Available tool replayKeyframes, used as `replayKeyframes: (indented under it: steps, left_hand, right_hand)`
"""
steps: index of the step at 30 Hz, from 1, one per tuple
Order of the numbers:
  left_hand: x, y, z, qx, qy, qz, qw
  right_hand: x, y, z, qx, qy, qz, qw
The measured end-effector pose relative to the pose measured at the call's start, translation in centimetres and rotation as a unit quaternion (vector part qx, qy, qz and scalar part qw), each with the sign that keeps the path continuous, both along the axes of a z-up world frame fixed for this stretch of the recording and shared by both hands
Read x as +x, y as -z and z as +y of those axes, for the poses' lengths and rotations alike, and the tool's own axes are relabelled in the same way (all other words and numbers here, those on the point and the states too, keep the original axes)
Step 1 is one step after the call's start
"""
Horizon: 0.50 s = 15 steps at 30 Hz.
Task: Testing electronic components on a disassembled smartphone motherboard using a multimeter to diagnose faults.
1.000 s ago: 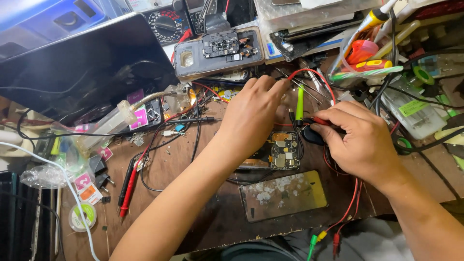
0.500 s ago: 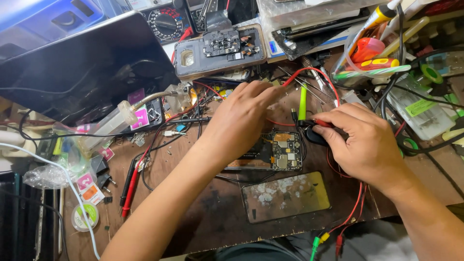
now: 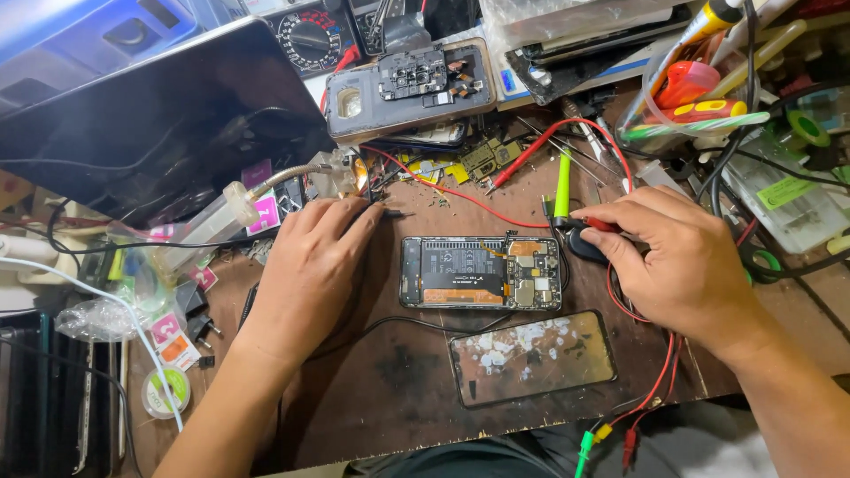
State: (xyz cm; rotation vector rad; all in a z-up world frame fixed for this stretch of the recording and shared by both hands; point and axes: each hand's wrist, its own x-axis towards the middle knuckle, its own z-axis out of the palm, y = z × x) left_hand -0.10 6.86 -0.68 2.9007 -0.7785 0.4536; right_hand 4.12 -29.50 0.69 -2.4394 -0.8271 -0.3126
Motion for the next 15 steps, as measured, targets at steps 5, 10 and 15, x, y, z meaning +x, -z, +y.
replayKeyframes:
  steps: [5, 10, 15]
  left_hand:
    - [-0.5, -2.0, -1.4, 0.004, -0.008, -0.047, 0.999]
    - [-1.3, -5.0, -3.9, -0.078, 0.028, -0.002, 0.997]
    - [-1.6, -5.9, -7.0, -0.113, 0.094, 0.034, 0.988]
  right_hand:
    - [-0.1, -0.5, 0.3, 0.008, -0.003, 0.0, 1.0]
    - [-0.6, -1.5, 1.2, 0.027, -0.043, -0.024, 0.998]
    - [-1.5, -1.7, 1.9, 0.03, -0.066, -0.078, 0.994]
